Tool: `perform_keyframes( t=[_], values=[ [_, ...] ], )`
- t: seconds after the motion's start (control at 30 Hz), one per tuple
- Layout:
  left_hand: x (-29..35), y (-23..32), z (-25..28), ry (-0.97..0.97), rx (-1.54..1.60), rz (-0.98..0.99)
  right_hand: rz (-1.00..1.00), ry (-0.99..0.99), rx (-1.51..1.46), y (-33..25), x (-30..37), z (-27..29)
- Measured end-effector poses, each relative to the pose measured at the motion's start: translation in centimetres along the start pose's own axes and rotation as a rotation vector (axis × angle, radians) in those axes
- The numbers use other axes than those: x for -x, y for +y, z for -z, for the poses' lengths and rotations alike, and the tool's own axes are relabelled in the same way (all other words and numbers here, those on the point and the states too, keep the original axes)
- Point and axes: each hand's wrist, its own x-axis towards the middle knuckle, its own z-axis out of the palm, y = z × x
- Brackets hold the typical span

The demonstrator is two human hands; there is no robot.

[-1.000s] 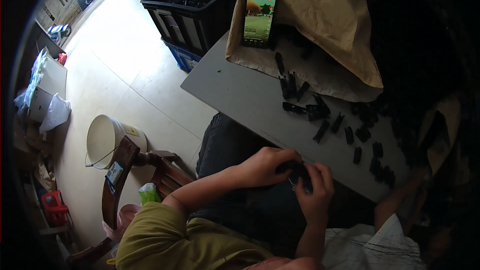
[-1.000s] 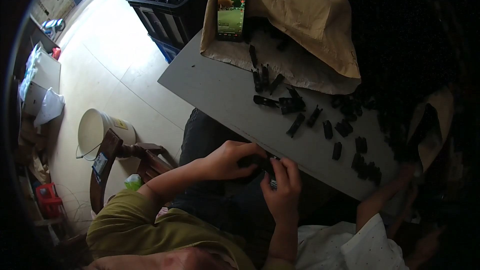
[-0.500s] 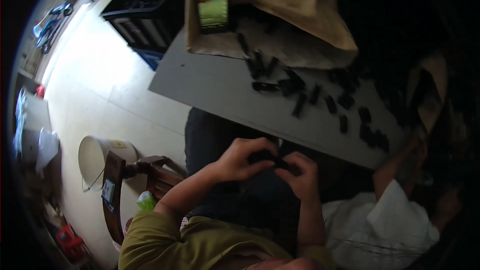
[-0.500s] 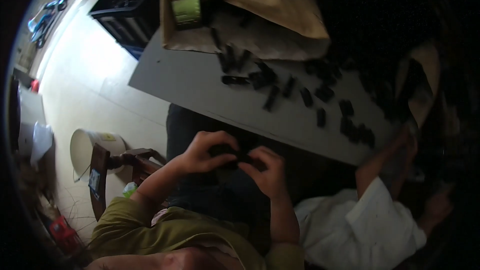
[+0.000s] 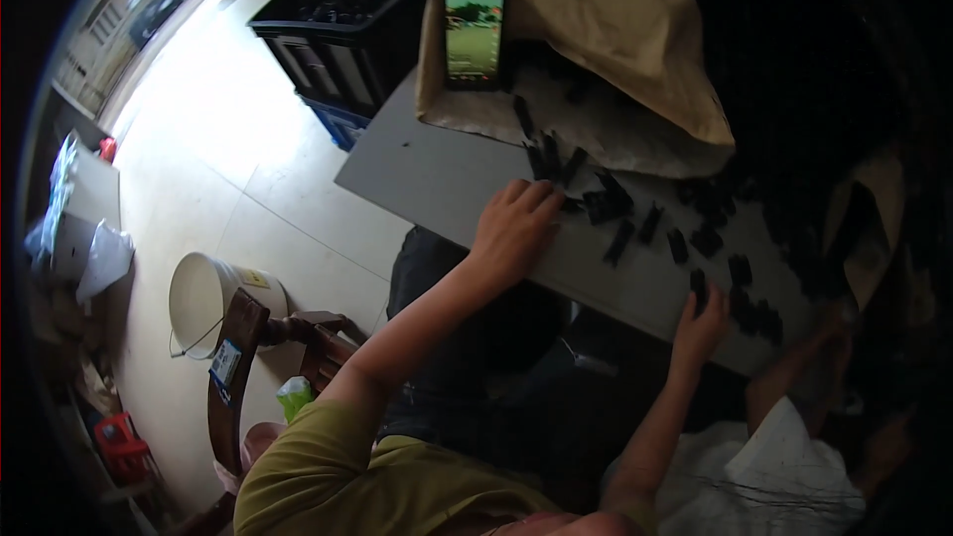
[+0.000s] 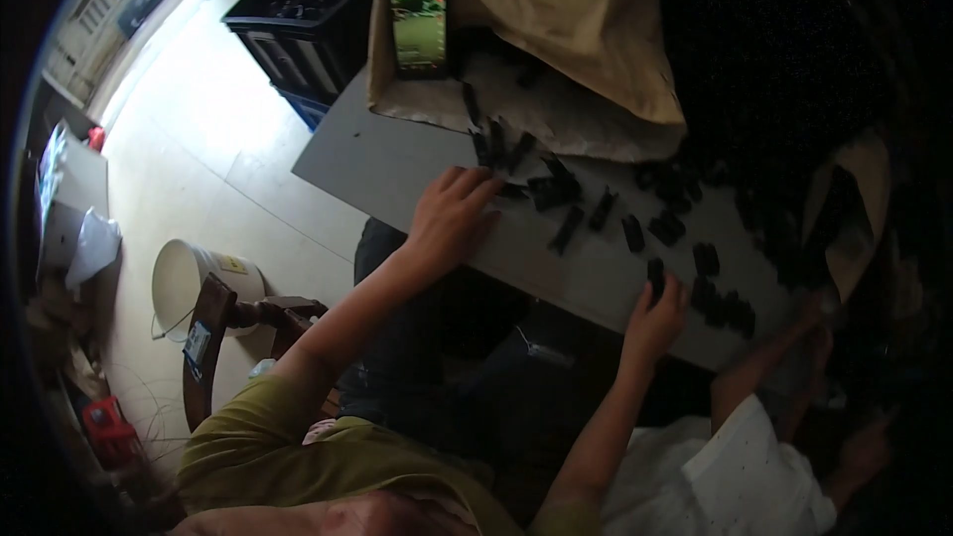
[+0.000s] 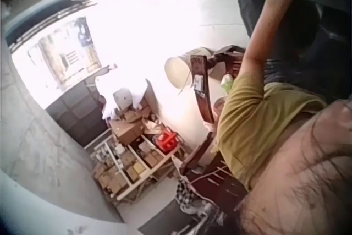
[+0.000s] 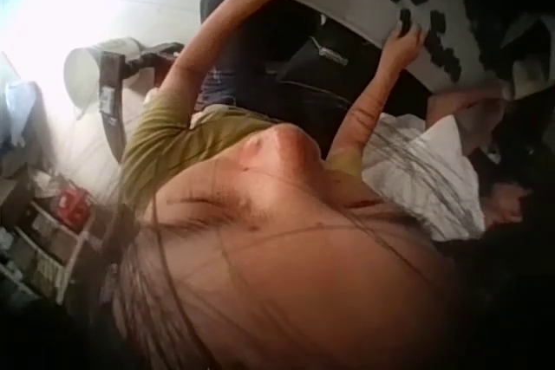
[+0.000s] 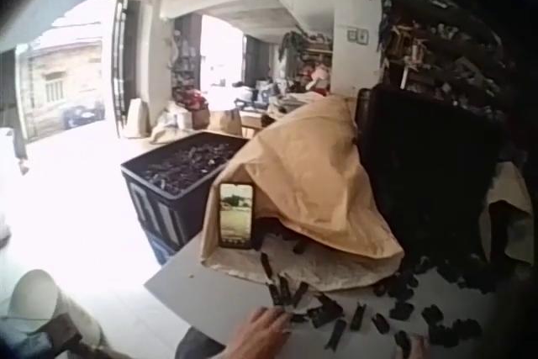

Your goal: Manually assembling and inspecting small black plastic components at a workstation.

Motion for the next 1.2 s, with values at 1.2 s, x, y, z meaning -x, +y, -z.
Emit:
perform_keyframes(
  t=[1.2],
  values=[
    [2.6, 0.4, 3.1, -0.139, 1.184, 0.546, 0.214, -0.283, -0.306, -5.0, 0.8, 0.8]
  ],
)
